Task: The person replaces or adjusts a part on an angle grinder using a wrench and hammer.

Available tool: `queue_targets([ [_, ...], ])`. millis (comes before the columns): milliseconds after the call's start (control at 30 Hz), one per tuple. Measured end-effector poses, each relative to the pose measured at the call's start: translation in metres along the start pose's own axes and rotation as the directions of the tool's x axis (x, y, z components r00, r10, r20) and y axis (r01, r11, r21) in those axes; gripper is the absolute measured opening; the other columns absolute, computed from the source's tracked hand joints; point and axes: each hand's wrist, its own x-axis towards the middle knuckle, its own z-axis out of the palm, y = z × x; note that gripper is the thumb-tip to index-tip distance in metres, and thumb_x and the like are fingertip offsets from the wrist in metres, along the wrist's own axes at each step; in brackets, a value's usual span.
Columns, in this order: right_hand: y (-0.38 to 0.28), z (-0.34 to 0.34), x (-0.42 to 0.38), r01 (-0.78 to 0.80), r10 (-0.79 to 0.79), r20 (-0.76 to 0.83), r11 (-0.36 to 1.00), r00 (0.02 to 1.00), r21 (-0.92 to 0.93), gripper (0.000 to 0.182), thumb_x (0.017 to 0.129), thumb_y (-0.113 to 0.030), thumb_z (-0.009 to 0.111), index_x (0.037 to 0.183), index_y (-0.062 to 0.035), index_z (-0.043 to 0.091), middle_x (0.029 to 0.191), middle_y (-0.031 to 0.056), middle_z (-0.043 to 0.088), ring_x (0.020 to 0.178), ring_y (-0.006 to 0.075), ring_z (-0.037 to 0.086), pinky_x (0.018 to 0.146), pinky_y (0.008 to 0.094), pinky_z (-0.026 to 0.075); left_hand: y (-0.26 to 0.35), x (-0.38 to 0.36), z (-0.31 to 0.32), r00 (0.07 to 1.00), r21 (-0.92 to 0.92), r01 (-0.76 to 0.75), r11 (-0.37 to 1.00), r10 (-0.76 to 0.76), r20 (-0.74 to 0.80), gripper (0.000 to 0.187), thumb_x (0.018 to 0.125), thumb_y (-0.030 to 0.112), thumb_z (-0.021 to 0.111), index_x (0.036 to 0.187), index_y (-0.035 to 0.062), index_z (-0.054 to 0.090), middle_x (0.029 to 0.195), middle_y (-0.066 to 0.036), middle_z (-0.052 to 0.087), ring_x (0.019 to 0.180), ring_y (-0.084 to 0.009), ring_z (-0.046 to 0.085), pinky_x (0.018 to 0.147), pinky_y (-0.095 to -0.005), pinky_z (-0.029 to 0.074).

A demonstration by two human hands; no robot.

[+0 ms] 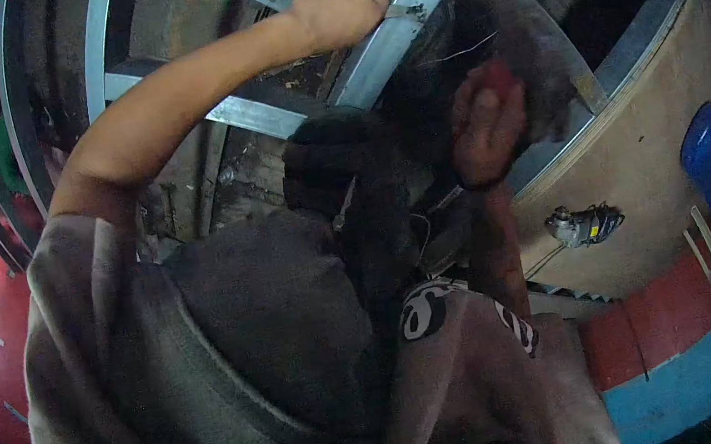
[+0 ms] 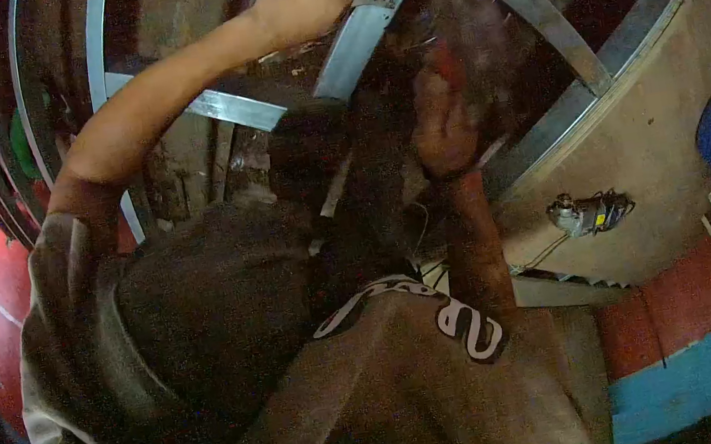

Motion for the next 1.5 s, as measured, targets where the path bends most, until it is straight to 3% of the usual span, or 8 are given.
queue_targets([
  [33, 0.012, 0.004, 0.003, 0.301, -0.318, -0.014, 0.912, 0.948, -0.279, 0.041, 0.097, -0.034, 0.039, 0.111, 0.0035, 0.05, 0.082, 0.0087, 0.059, 0.07, 0.0201, 0.056, 0.066, 0.0358, 0.046, 0.0, 0.002, -0.001, 1.0, -0.016, 0.003, 1.0, -0.003, 0.002, 0.019, 0.085, 0.014, 0.046, 0.093, -0.001, 0.055, 0.079, -0.022, 0.065, 0.076, -0.0363, 0.066, 0.064, -0.0462, 0.053],
  [700, 0.018, 0.011, 0.005, 0.052, -0.046, 0.062, 0.993, 0.997, -0.106, 0.039, 0.096, -0.035, 0.042, 0.1, 0.0025, 0.053, 0.072, 0.0063, 0.055, 0.059, 0.015, 0.05, 0.056, 0.0329, 0.043, 0.004, 0.002, 0.005, 0.999, 0.039, -0.02, 0.999, 0.021, -0.025, 0.02, 0.086, 0.012, 0.045, 0.096, -0.0014, 0.055, 0.078, -0.021, 0.066, 0.074, -0.0345, 0.067, 0.063, -0.0442, 0.053],
  [833, -0.008, -0.019, 0.006, -0.224, 0.217, 0.184, 0.974, 0.959, 0.018, 0.037, 0.096, -0.035, 0.044, 0.101, 0.0007, 0.054, 0.075, 0.0052, 0.056, 0.06, 0.0151, 0.05, 0.056, 0.0305, 0.042, 0.005, 0.001, 0.005, 1.0, 0.021, -0.021, 1.0, 0.021, -0.019, 0.019, 0.084, 0.012, 0.047, 0.094, -0.0013, 0.056, 0.078, -0.021, 0.066, 0.074, -0.0346, 0.067, 0.065, -0.0441, 0.053],
  [900, -0.024, -0.041, 0.008, -0.28, 0.022, 0.373, 0.701, 0.928, 0.656, 0.037, 0.096, -0.035, 0.043, 0.1, -0.0003, 0.054, 0.075, 0.0041, 0.056, 0.063, 0.0155, 0.052, 0.057, 0.0302, 0.042, 0.002, 0.0, 0.006, 1.0, 0.019, -0.014, 1.0, 0.014, -0.019, 0.019, 0.084, 0.012, 0.047, 0.094, -0.0014, 0.056, 0.078, -0.021, 0.066, 0.075, -0.0347, 0.067, 0.065, -0.0443, 0.053],
  [933, -0.006, -0.009, -0.018, -0.048, 0.065, -0.033, 0.927, 0.997, 0.371, 0.039, 0.096, -0.035, 0.043, 0.105, 0.0012, 0.053, 0.073, 0.0051, 0.056, 0.06, 0.0142, 0.052, 0.053, 0.0306, 0.041, 0.001, 0.0, 0.008, 0.999, 0.014, -0.015, 1.0, 0.015, -0.036, 0.019, 0.084, 0.012, 0.047, 0.093, -0.0014, 0.055, 0.078, -0.021, 0.065, 0.075, -0.035, 0.067, 0.065, -0.0448, 0.053],
  [1167, -0.006, -0.002, 0.01, -0.204, 0.189, 0.246, 0.978, 0.95, 0.034, 0.049, 0.095, -0.039, 0.04, 0.121, 0.0026, 0.046, 0.089, 0.0257, 0.06, 0.08, 0.0397, 0.06, 0.071, 0.0467, 0.046, 0.004, -0.002, 0.009, 1.0, 0.042, -0.015, 0.999, 0.014, 0.019, 0.019, 0.084, 0.013, 0.046, 0.092, -0.0013, 0.055, 0.076, -0.022, 0.065, 0.074, -0.0365, 0.066, 0.064, -0.0464, 0.053],
  [1300, -0.034, -0.02, -0.003, -0.064, 0.03, 0.143, 0.97, 0.989, 0.236, 0.031, 0.097, -0.029, 0.039, 0.107, -0.0013, 0.048, 0.064, 0.0007, 0.049, 0.05, 0.006, 0.042, 0.043, 0.0219, 0.033, 0.005, -0.005, 0.008, 0.996, 0.109, -0.071, 0.992, 0.076, -0.043, 0.017, 0.085, 0.014, 0.046, 0.089, -0.0009, 0.054, 0.07, -0.018, 0.065, 0.068, -0.0348, 0.066, 0.058, -0.0461, 0.053],
  [1500, -0.008, -0.025, 0.007, -0.205, 0.163, 0.138, 0.899, 0.977, 0.388, 0.026, 0.099, -0.024, 0.038, 0.107, -0.0022, 0.048, 0.061, -0.0021, 0.043, 0.046, 0.0029, 0.034, 0.04, 0.0189, 0.028, 0.008, -0.023, -0.005, 0.906, 0.382, 0.115, 0.917, 0.061, -0.419, 0.013, 0.08, 0.016, 0.051, 0.087, 0.0051, 0.048, 0.067, -0.01, 0.06, 0.057, -0.0217, 0.064, 0.043, -0.0321, 0.049],
])
